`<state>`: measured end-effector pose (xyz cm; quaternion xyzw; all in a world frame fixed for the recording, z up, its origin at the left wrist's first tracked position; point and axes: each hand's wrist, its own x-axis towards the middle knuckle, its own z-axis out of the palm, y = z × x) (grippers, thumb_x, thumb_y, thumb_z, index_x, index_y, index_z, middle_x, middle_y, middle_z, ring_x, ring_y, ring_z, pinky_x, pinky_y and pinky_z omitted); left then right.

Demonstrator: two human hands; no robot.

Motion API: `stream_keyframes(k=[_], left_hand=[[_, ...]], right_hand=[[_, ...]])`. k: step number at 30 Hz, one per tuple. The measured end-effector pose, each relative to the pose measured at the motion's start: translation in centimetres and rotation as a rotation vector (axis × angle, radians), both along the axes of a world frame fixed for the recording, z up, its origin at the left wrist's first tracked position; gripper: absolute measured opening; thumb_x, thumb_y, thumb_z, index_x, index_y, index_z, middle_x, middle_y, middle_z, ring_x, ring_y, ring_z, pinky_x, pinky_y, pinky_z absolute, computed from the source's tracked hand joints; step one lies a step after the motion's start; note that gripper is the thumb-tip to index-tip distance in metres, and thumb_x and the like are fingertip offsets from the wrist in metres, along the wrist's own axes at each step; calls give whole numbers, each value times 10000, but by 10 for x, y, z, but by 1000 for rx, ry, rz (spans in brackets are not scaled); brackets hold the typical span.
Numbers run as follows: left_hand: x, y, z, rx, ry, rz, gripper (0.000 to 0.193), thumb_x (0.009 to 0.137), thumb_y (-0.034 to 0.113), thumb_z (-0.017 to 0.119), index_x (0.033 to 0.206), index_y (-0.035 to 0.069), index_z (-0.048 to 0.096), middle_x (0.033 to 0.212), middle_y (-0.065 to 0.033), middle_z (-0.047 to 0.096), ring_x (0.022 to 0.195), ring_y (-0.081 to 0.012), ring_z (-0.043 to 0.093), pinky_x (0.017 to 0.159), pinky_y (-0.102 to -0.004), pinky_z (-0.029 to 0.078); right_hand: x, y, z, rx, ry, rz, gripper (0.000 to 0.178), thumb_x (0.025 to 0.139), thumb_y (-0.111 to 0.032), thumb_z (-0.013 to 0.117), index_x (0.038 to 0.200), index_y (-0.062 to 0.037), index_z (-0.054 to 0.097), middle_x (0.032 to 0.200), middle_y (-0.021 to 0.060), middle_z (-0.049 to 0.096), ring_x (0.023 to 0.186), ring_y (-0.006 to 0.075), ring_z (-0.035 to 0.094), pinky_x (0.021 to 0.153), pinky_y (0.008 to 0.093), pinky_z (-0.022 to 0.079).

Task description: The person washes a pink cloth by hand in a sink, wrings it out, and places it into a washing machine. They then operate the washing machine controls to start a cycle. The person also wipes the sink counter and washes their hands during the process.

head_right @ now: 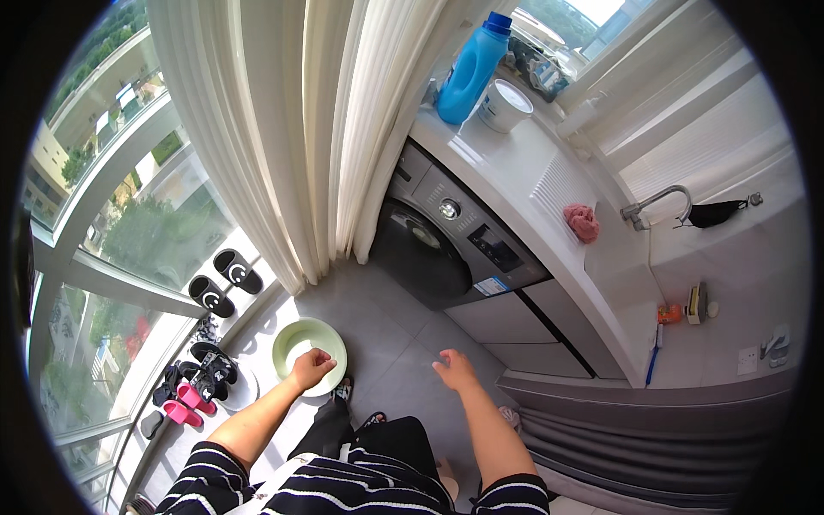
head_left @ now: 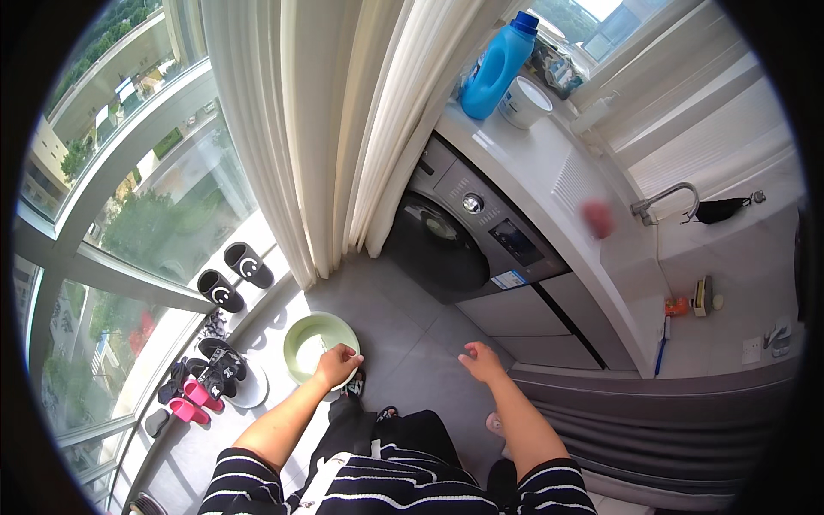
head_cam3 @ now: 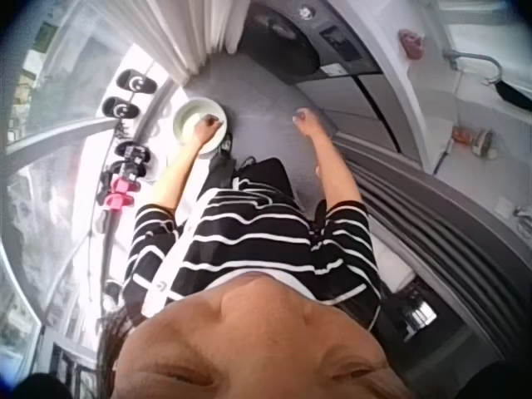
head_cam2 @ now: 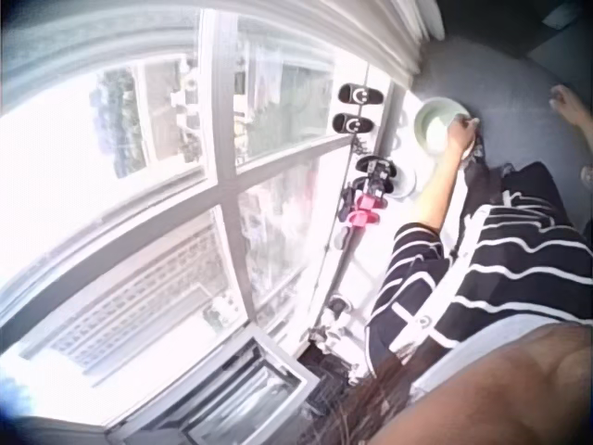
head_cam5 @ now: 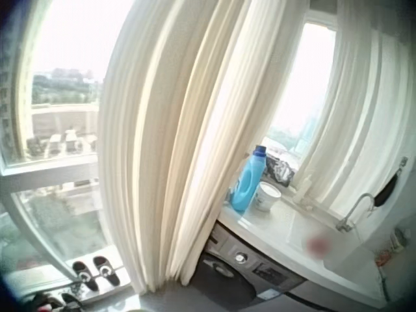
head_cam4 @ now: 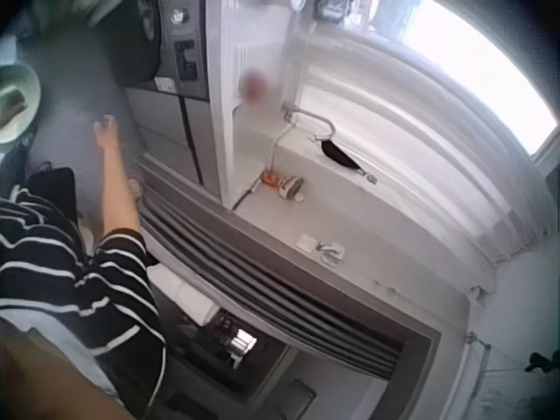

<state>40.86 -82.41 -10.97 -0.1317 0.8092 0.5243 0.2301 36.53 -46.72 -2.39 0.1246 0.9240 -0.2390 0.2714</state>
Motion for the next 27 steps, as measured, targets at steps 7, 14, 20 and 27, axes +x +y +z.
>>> stream_keyframes(k=[7, 14, 20, 27], left_hand=[[-55, 28, 48, -13, 155, -113, 370, 784, 326, 711, 941, 0, 633, 845, -140, 678, 805, -254, 663, 730, -342, 516], [-139, 106, 108, 21, 332, -241, 314, 812, 274, 704, 967, 9, 634, 874, -111, 681, 817, -204, 657, 752, -317, 517], [-209, 233, 153, 159, 422, -330, 288, 817, 255, 701, 960, 15, 633, 873, -104, 688, 816, -189, 667, 745, -301, 516], [-257, 336, 109, 168, 106, -150, 321, 852, 276, 669, 1046, 23, 628, 883, -70, 659, 782, -152, 611, 706, -284, 483]], right_hand=[[-22, 30, 90, -44, 193, 8, 431, 817, -289, 665, 1169, -64, 557, 1162, 143, 544, 1025, 281, 562, 889, 371, 462], [-49, 94, 137, -108, 449, -16, 349, 811, -246, 663, 1101, -64, 598, 1082, 118, 565, 917, 251, 578, 818, 358, 477], [-78, 193, 148, -188, 670, -56, 266, 809, -205, 665, 1026, -53, 637, 986, 105, 609, 815, 219, 612, 740, 337, 494], [-121, 274, 133, -392, 735, -63, 142, 818, -103, 645, 944, -39, 663, 851, 108, 659, 742, 218, 638, 637, 290, 505]])
